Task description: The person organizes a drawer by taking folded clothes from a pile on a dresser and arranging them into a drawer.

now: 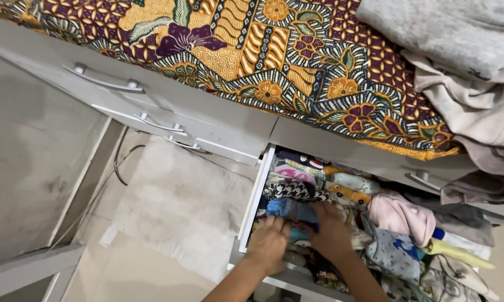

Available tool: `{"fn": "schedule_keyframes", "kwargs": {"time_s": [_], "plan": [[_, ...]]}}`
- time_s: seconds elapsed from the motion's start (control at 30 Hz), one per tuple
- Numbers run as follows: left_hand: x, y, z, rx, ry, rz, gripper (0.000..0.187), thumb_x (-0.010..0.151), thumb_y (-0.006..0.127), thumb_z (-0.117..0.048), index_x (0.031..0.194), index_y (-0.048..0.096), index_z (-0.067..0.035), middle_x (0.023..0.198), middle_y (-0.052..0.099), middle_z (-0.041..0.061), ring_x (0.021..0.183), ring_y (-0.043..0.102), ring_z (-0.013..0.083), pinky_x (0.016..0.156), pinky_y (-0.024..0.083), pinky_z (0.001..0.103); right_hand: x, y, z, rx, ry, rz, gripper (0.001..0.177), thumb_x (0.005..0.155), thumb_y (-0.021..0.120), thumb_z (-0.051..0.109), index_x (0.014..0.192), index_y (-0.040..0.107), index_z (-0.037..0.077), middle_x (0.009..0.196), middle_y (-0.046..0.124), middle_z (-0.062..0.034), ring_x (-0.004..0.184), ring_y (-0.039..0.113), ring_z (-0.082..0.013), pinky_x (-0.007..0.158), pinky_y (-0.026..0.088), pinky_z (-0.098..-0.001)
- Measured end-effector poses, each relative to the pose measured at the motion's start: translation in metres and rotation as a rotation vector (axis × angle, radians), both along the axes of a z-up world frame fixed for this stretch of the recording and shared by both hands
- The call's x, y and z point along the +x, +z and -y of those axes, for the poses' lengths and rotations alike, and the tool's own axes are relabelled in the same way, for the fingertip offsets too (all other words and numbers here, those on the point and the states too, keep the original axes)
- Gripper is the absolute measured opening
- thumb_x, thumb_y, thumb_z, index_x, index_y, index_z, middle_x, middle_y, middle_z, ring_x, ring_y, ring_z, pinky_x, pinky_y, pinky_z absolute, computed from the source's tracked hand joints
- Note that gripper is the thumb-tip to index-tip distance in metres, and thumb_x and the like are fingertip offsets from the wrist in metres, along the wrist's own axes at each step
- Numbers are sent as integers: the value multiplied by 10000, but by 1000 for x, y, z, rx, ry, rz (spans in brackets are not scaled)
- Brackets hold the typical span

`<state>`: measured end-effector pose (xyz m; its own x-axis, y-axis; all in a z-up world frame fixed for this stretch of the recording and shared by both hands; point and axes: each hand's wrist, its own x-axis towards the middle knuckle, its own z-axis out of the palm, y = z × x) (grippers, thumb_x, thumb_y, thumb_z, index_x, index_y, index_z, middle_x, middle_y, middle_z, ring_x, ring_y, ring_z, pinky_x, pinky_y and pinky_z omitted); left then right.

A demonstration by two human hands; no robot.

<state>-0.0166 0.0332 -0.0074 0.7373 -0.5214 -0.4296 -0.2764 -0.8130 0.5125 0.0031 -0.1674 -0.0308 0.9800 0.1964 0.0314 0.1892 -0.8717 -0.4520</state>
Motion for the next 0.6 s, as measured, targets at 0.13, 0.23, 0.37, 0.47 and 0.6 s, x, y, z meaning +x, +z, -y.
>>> {"fn": "schedule_keyframes", "kwargs": {"time_s": [0.13, 0.23, 0.37, 0.47, 0.6], "plan": [[11, -20, 20, 71, -108, 18, 664, 650, 863, -215, 1238, 621, -24, 1316, 561, 168, 1278, 482, 339, 1118, 401, 406, 24, -44, -10, -270, 71, -231, 434, 689, 758, 199, 1110, 682, 123, 1007, 722, -153, 981, 708, -364, 886, 549, -487], [8, -42, 32, 108, -55, 9, 658, 660, 862, -222, 1251, 627, -52, 1364, 537, 181, 1287, 478, 351, 1083, 418, 416, 46, -59, 0, -250, -250, -418, 563, 696, 736, 210, 1255, 710, 269, 1021, 747, -184, 975, 731, -399, 880, 590, -492], [-1, -54, 37, 107, 21, -50, 735, 692, 850, -256, 1341, 567, -61, 1361, 543, 186, 1292, 478, 363, 1085, 413, 420, 65, -56, 8, -149, -394, -352, 585, 667, 820, 304, 1244, 733, 278, 1016, 749, -206, 986, 713, -424, 853, 580, -518], [4, -60, 42, 161, 7, -115, 825, 668, 867, -262, 1396, 514, -103, 1405, 514, 186, 1330, 448, 371, 1095, 399, 431, 69, -56, 12, -64, -323, -241, 580, 646, 871, 386, 1186, 750, 209, 1038, 751, -199, 986, 714, -412, 857, 579, -498], [3, -71, 43, 117, 125, 43, 689, 829, 798, -388, 1426, 532, -167, 1410, 537, 247, 1356, 446, 447, 1120, 377, 511, 55, -47, 19, 10, -251, -217, 565, 666, 871, 381, 1182, 753, 182, 1017, 763, -192, 959, 731, -390, 845, 584, -474]]}}
